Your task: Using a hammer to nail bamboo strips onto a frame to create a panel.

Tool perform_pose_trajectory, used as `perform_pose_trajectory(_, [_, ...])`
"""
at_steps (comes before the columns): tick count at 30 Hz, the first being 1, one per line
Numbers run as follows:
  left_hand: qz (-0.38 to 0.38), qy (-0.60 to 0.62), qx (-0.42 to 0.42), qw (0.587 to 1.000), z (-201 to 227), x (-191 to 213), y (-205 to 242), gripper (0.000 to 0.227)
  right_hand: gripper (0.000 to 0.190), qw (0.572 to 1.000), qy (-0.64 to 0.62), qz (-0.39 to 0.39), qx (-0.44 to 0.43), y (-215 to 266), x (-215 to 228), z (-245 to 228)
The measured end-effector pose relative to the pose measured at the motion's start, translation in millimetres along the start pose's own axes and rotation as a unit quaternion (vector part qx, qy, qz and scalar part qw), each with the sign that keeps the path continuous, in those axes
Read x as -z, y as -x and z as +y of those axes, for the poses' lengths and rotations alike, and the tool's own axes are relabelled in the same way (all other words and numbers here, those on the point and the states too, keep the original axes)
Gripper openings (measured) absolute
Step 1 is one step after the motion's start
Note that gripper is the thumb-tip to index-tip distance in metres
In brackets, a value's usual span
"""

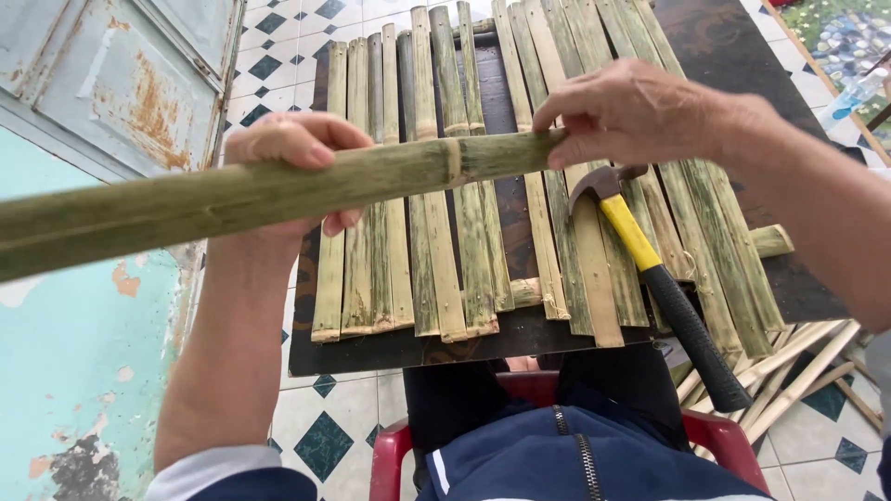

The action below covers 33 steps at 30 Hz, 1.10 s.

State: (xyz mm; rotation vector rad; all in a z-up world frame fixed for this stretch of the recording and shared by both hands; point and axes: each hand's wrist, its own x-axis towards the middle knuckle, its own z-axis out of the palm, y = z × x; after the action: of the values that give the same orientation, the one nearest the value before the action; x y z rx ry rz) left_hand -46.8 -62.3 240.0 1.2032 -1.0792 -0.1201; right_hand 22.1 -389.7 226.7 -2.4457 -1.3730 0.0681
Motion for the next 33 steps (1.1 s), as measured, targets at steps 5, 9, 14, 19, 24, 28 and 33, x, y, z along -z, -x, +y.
perform_pose_trajectory(5, [-0.014,0.084,0.067,0.994,-9.5,8.4,-31.2,0.013,0.022,0.999,-0.023,0.028,0.021,1.6,-13.0,-4.6])
perform_pose_trajectory(9, [0.084,0.154,0.058,0.983,-7.9,9.3,-58.5,0.030,0.009,0.989,-0.129,0.074,0.022,-1.7,-32.0,14.7])
perform_pose_trajectory(14, [0.437,0.026,0.253,0.863,-61.0,-11.8,-85.5,0.035,0.011,0.860,-0.421,0.129,-0.258,-32.7,-48.3,10.3])
perform_pose_trajectory(19, [0.314,-0.198,0.338,0.865,-182.6,-8.4,-46.0,0.045,0.023,0.692,-0.565,0.160,-0.420,-60.4,-102.6,46.0])
perform_pose_trajectory(24, [0.168,-0.451,0.346,0.806,-274.2,-5.2,3.6,0.048,0.030,0.667,-0.571,0.196,-0.437,-71.5,-175.8,105.8])
perform_pose_trajectory(28, [0.132,-0.478,0.417,0.762,-277.8,-18.0,10.0,0.047,0.029,0.666,-0.572,0.193,-0.439,-72.4,-181.0,107.4])
perform_pose_trajectory(33, [0.115,-0.450,0.440,0.768,-273.2,-30.7,14.8,0.053,0.024,0.698,-0.525,0.161,-0.460,-66.8,-187.0,115.9])
